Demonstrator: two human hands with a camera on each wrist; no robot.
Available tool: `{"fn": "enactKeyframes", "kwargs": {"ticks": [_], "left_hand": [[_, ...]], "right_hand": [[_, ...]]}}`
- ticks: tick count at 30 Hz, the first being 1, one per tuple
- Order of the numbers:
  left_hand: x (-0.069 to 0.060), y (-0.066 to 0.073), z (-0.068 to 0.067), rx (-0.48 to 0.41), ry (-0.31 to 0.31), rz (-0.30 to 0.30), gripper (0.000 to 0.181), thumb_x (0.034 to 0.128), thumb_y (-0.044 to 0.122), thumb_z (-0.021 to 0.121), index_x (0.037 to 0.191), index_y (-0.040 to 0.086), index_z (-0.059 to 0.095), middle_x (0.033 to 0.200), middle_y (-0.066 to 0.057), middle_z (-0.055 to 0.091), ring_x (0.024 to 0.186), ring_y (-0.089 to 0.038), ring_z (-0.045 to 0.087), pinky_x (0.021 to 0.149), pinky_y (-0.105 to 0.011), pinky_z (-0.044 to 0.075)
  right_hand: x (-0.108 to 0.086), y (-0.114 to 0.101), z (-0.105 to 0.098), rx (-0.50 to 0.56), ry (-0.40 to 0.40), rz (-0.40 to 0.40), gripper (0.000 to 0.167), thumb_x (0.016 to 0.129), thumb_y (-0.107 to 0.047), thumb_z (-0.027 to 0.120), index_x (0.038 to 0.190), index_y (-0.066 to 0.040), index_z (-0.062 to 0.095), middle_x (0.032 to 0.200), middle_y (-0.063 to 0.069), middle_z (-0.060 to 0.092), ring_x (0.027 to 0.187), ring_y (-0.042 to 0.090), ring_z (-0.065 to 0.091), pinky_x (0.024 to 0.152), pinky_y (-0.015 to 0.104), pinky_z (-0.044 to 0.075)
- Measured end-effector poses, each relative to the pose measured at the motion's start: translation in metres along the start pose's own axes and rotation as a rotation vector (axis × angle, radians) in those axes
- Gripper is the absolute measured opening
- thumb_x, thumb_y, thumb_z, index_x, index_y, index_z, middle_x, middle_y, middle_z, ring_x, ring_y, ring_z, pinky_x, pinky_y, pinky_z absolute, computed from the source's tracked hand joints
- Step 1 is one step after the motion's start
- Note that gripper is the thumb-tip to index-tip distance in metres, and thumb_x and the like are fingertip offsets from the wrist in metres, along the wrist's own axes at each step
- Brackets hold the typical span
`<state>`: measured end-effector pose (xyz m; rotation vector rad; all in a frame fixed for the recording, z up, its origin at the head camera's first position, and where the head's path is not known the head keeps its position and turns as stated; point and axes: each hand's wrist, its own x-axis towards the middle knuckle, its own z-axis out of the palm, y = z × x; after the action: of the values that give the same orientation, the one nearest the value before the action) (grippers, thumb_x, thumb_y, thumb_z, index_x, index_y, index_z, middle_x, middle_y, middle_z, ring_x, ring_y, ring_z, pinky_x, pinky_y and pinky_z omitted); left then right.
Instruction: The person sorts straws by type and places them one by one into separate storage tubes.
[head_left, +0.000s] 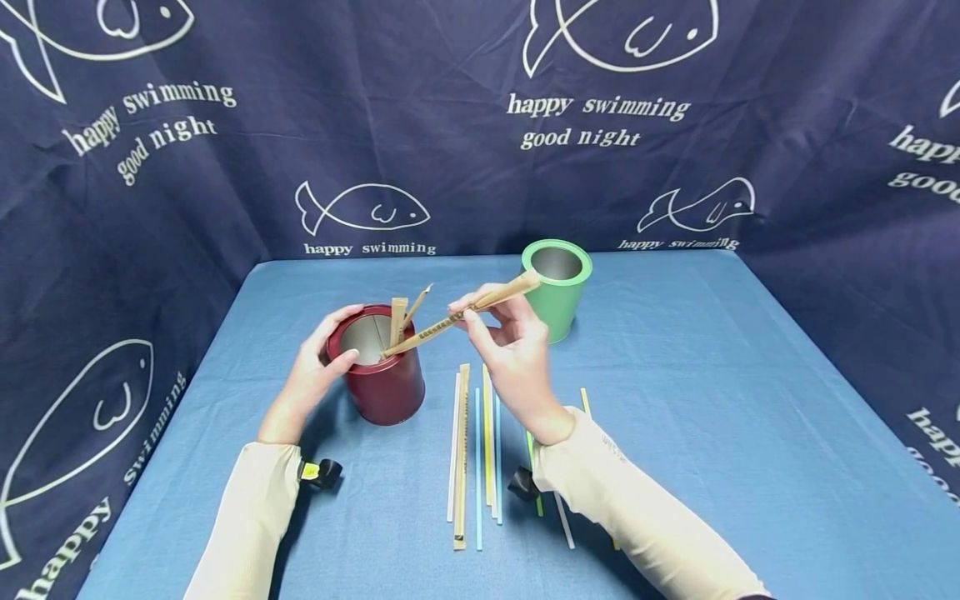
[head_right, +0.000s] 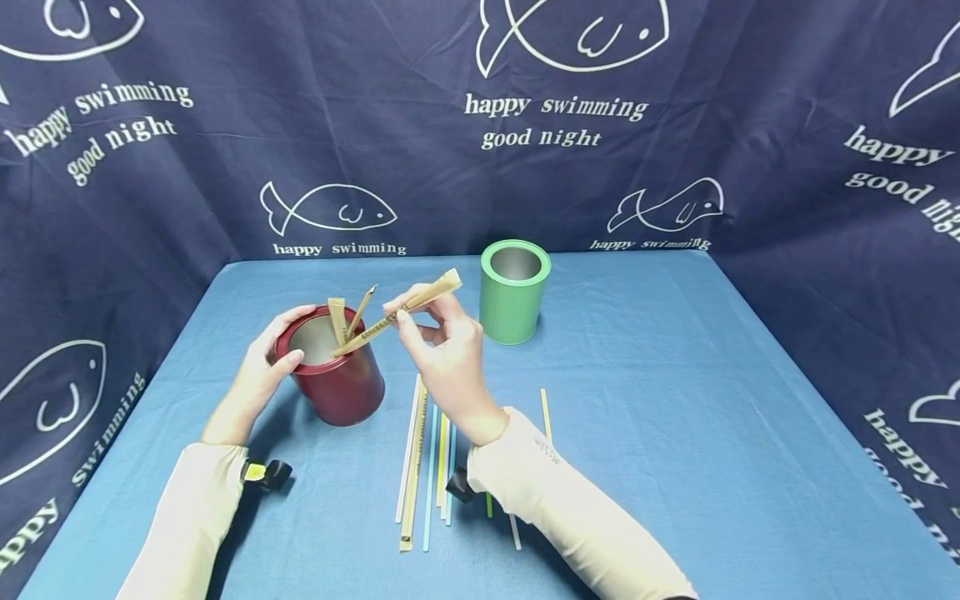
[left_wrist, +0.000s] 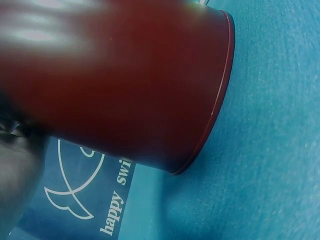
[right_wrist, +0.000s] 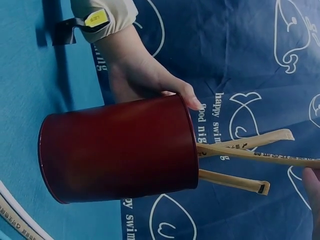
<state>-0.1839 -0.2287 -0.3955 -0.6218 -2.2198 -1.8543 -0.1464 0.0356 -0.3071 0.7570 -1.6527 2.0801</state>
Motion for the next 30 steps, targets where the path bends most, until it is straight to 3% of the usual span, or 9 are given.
{"fn": "enactKeyframes", "kwargs": {"ticks": [7,16,23,30], "left_hand": [[0.000,0.000,0.000,0.008,0.002,-0.003,0.057,0.0873,-0.005,0.052,0.143,0.004,0.042,0.138,0.002,0.049,0.116,-0.006,0.052,0.094,-0.010,0.045],[0.001,-0.001,0.001,-0.002,-0.002,0.011,0.058,0.0871,-0.007,0.052,0.143,0.002,0.042,0.139,-0.002,0.049,0.116,-0.006,0.052,0.095,-0.010,0.044],[0.001,-0.002,0.000,-0.009,0.001,0.020,0.058,0.0865,-0.007,0.052,0.143,0.001,0.042,0.140,-0.008,0.048,0.116,-0.006,0.052,0.096,-0.010,0.044],[0.000,-0.002,0.000,-0.001,0.004,0.015,0.057,0.0870,-0.006,0.052,0.143,0.002,0.043,0.138,0.004,0.049,0.116,-0.006,0.052,0.096,-0.010,0.044]], "right_hand": [[-0.001,0.005,0.004,-0.114,-0.053,-0.045,0.015,0.090,0.008,0.058,0.104,0.010,0.058,0.097,0.012,0.069,0.097,0.019,0.069,0.086,0.038,0.059],[-0.004,0.012,0.010,-0.194,-0.114,-0.063,0.014,0.090,0.007,0.059,0.104,0.007,0.061,0.099,0.020,0.067,0.098,0.028,0.068,0.084,0.034,0.059],[-0.005,0.020,0.014,-0.257,-0.129,-0.096,0.013,0.089,0.006,0.061,0.103,0.006,0.062,0.099,0.019,0.068,0.099,0.029,0.069,0.082,0.030,0.059],[-0.008,0.028,0.018,-0.317,-0.178,-0.104,0.012,0.090,0.004,0.062,0.101,0.001,0.063,0.100,0.016,0.069,0.099,0.026,0.069,0.081,0.026,0.059]]}}
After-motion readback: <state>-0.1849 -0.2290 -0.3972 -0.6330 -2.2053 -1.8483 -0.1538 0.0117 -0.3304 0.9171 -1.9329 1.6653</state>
